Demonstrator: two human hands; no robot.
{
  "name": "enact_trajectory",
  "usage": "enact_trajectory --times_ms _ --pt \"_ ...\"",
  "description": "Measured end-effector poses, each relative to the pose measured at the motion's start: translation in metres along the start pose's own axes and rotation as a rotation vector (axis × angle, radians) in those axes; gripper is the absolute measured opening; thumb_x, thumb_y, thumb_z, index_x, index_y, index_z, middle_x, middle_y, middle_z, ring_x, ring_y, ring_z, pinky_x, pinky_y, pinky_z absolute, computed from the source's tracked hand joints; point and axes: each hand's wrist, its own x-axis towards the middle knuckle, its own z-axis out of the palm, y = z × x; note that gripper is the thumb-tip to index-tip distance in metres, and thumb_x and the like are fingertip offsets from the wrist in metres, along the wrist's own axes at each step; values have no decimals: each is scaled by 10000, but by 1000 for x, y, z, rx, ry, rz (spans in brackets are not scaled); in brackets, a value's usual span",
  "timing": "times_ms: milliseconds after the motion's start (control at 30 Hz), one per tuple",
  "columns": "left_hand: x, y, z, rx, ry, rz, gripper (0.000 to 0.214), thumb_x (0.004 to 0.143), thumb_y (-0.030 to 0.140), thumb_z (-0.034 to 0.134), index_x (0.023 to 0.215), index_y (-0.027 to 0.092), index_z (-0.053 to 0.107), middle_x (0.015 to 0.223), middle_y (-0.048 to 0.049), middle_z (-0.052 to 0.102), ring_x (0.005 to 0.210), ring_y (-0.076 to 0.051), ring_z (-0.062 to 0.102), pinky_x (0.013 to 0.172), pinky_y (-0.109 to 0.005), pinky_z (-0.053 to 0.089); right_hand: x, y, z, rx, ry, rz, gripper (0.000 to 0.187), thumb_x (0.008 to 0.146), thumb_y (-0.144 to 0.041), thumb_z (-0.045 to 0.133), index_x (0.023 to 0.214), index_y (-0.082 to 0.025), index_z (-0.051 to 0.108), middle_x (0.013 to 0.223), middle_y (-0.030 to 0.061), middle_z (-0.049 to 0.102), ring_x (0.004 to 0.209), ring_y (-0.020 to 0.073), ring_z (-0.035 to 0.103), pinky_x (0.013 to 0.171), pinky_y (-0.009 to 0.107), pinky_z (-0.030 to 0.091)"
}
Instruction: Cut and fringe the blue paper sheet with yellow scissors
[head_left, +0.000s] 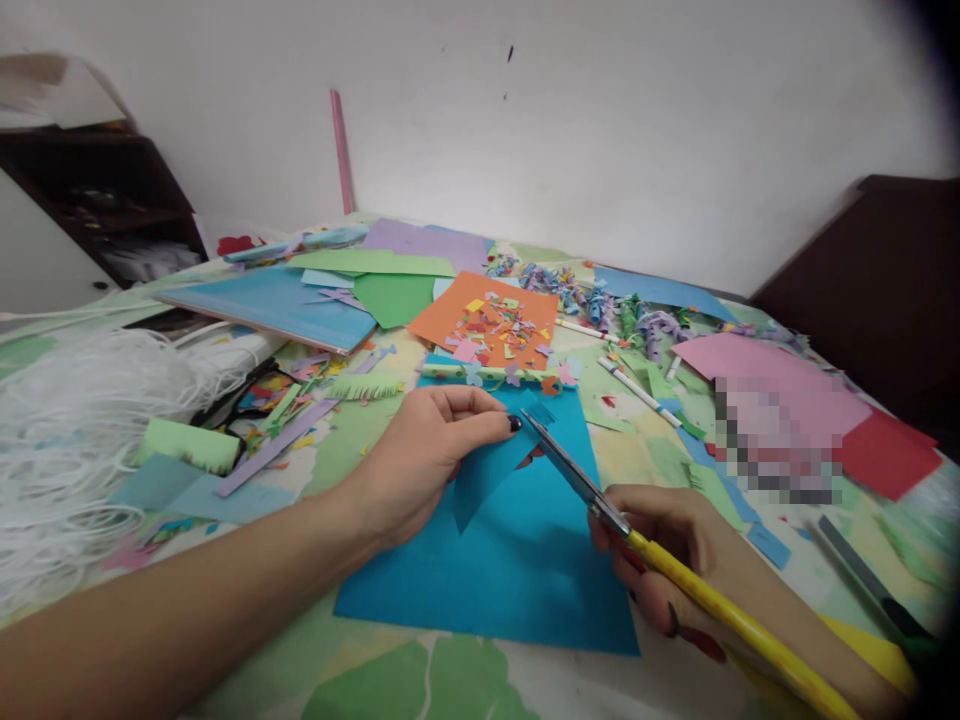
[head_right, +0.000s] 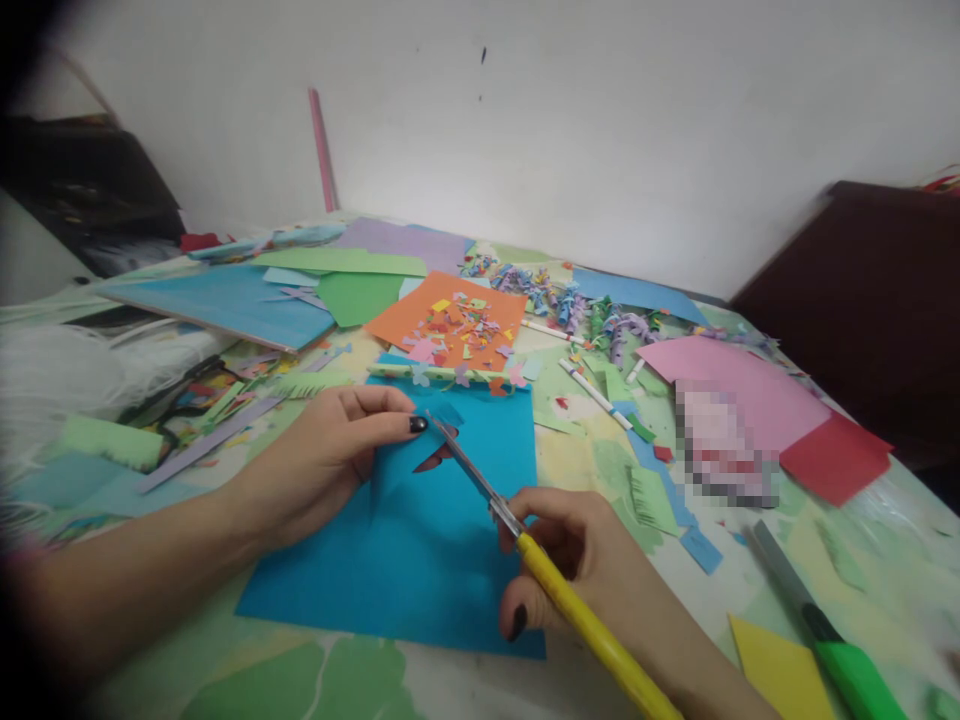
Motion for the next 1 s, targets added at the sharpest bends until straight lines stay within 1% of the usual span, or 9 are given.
enact_trajectory --times_ms 133,367,533,700,800,933,1000 --pt "0 0 0 8 0 8 180 580 233 790 609 154 631 573 9 608 524 -98 514 505 -219 387 0 -2 2 -9 27 28 470 564 -413 894 749 -171 537 430 -77 507 303 14 324 275 104 264" --pt "0 -1 -1 18 -6 -1 177 586 234 785 624 156 632 578 11 600 528 -98 505 503 -218 376 0 -3 1 -86 49 35 487 568 -472 872 742 -179 525 424 -73 516 303 19 315 271 115 255" --pt "0 0 0 20 1 -4 187 578 242 791 616 155 630 580 9 601 529 -100 505 506 -221 377 -1 -5 3 -122 66 26 494 574 -516 852 720 -181 521 427 -71 493 329 24 311 289 119 241" --pt "0 -1 -1 30 4 12 152 601 225 769 617 155 635 578 15 600 531 -99 506 511 -222 375 -2 -6 4 -143 83 24 503 558 -515 862 710 -182 516 433 -85 449 328 22 293 291 129 234" --pt "0 -1 -2 38 12 18 165 587 236 780 620 157 638 579 14 600 532 -98 503 503 -218 364 -1 -5 3 -116 32 2 541 569 -580 835 750 -184 515 458 -83 454 333 16 274 293 125 228" --pt "1 -1 -1 19 1 11 208 561 261 806 617 158 634 576 13 599 531 -95 500 499 -213 371 -2 -5 2 -69 -16 -20 664 513 -752 756 736 -181 504 501 -61 482 368 21 301 303 120 262" --pt "1 -1 0 13 2 8 213 557 263 809 618 158 634 573 13 600 527 -94 502 497 -211 378 -2 -5 2 -58 -16 -26 670 498 -748 767 729 -177 503 510 -57 487 376 22 320 312 117 278"
